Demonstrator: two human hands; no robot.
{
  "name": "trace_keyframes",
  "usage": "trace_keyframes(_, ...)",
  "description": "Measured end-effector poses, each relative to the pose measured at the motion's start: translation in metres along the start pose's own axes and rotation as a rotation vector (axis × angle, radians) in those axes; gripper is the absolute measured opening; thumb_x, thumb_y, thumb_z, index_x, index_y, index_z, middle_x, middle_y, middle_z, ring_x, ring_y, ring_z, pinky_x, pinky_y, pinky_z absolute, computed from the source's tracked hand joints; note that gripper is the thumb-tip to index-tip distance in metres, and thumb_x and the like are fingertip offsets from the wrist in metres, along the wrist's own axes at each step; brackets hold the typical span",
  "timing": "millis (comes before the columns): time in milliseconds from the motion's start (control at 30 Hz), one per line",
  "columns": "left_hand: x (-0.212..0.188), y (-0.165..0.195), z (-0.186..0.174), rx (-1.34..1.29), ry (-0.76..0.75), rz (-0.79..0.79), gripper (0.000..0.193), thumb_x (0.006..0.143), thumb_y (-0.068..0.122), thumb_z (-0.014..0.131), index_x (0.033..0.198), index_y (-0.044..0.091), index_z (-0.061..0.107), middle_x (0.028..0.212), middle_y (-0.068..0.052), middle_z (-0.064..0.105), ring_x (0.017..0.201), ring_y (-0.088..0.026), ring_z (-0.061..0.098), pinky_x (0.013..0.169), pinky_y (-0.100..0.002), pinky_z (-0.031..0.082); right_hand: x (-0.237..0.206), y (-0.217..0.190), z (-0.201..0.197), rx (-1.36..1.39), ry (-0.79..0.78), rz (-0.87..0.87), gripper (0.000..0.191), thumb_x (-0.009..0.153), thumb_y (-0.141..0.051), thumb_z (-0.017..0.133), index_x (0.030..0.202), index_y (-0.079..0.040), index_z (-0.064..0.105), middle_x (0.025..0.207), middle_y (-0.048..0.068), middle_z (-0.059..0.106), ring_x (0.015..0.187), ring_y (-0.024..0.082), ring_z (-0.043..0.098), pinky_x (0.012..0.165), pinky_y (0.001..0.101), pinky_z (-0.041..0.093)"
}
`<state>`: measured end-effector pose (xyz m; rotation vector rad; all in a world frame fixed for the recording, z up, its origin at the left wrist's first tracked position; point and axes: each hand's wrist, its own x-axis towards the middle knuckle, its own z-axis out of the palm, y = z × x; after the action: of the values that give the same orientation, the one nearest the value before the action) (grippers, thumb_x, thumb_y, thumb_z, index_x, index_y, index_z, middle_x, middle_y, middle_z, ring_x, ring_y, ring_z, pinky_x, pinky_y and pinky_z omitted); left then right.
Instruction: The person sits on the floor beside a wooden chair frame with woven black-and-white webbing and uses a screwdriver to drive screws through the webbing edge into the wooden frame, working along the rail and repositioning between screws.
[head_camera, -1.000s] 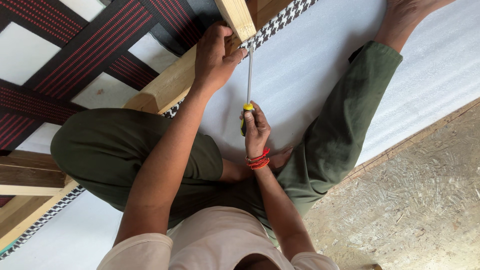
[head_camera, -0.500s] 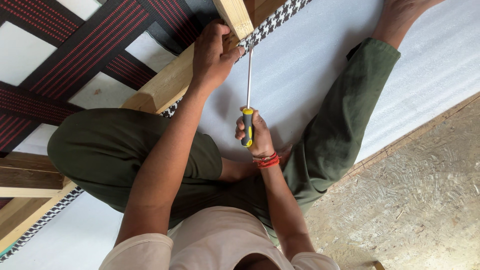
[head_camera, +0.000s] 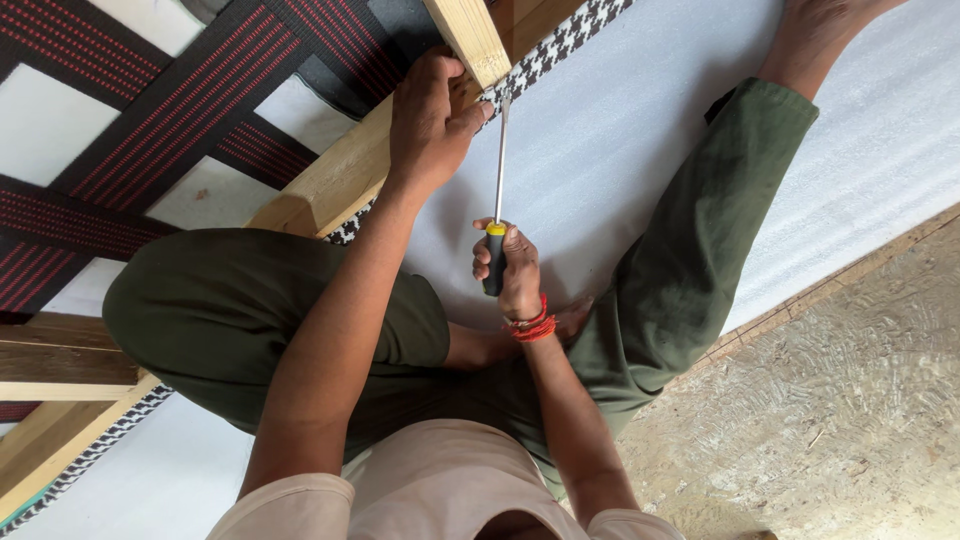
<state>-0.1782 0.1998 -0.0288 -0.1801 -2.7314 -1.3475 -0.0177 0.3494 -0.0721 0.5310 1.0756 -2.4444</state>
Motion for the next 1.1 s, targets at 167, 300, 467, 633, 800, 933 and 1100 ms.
trace_keyframes(167, 0.001, 0.002, -0.001, 0.01, -0.022, -0.031, 0.042, 0.093, 0.02, 0.082, 0.121, 0.005, 0.055, 0.127, -0.01, 0.06, 0.12, -0.029, 0.057, 0.108, -0.048, 0.04, 0.004, -0.013, -0.022, 0.451, -0.317, 0.298, 0.055, 0.108, -0.051, 0.041, 0.125, -0.002, 0.062, 0.072, -0.001, 0.05, 0.057, 0.01, 0.049, 0.054, 0.0281, 0.045)
trace_keyframes(300, 0.003, 0.007, -0.004, 0.013, -0.028, -0.043, 0.042, 0.093, 0.021, 0.082, 0.122, 0.005, 0.055, 0.128, -0.011, 0.06, 0.121, -0.029, 0.057, 0.108, -0.048, 0.04, 0.005, -0.018, -0.025, 0.728, -0.521, 0.397, 0.05, 0.115, -0.048, 0.039, 0.128, -0.005, 0.061, 0.073, -0.003, 0.048, 0.056, 0.007, 0.045, 0.052, 0.0246, 0.043)
trace_keyframes(467, 0.005, 0.013, -0.008, 0.009, -0.006, -0.017, 0.044, 0.093, 0.021, 0.082, 0.123, 0.004, 0.056, 0.129, -0.012, 0.061, 0.121, -0.03, 0.057, 0.107, -0.048, 0.041, 0.0, -0.016, -0.013, 0.625, -0.461, 0.324, 0.049, 0.114, -0.049, 0.038, 0.125, -0.007, 0.059, 0.074, -0.003, 0.048, 0.058, 0.007, 0.044, 0.055, 0.0251, 0.043)
trace_keyframes(633, 0.005, 0.017, -0.01, -0.004, 0.01, 0.008, 0.044, 0.092, 0.022, 0.084, 0.121, 0.004, 0.056, 0.127, -0.012, 0.062, 0.119, -0.03, 0.058, 0.105, -0.047, 0.044, -0.008, -0.017, -0.001, 0.544, -0.394, 0.225, 0.051, 0.114, -0.05, 0.037, 0.124, -0.006, 0.059, 0.073, -0.003, 0.047, 0.057, 0.007, 0.045, 0.055, 0.0255, 0.045)
trace_keyframes(800, 0.005, 0.025, -0.016, -0.014, 0.015, 0.01, 0.043, 0.094, 0.024, 0.083, 0.123, 0.006, 0.057, 0.127, -0.011, 0.062, 0.118, -0.028, 0.058, 0.102, -0.046, 0.048, -0.009, -0.027, -0.003, 0.482, -0.39, 0.118, 0.052, 0.113, -0.05, 0.037, 0.124, -0.006, 0.06, 0.072, -0.002, 0.048, 0.057, 0.008, 0.046, 0.056, 0.0271, 0.047)
trace_keyframes(933, -0.002, 0.047, -0.018, -0.106, 0.269, 0.024, 0.034, 0.103, 0.024, 0.075, 0.125, 0.007, 0.057, 0.118, -0.012, 0.061, 0.109, -0.025, 0.061, 0.09, -0.038, 0.055, -0.021, -0.028, -0.009, 0.456, -0.393, 0.083, 0.053, 0.114, -0.05, 0.037, 0.125, -0.004, 0.06, 0.074, -0.001, 0.049, 0.059, 0.009, 0.047, 0.058, 0.0278, 0.048)
trace_keyframes(1100, -0.027, 0.06, -0.004, -0.544, -0.161, 0.106, 0.041, 0.111, 0.026, 0.059, 0.142, 0.004, 0.045, 0.115, -0.007, 0.072, 0.104, -0.016, 0.073, 0.087, -0.026, 0.058, -0.052, -0.018, -0.019, 0.391, -0.344, 0.139, 0.055, 0.111, -0.051, 0.039, 0.126, -0.002, 0.058, 0.076, 0.001, 0.05, 0.06, 0.011, 0.048, 0.06, 0.0289, 0.048)
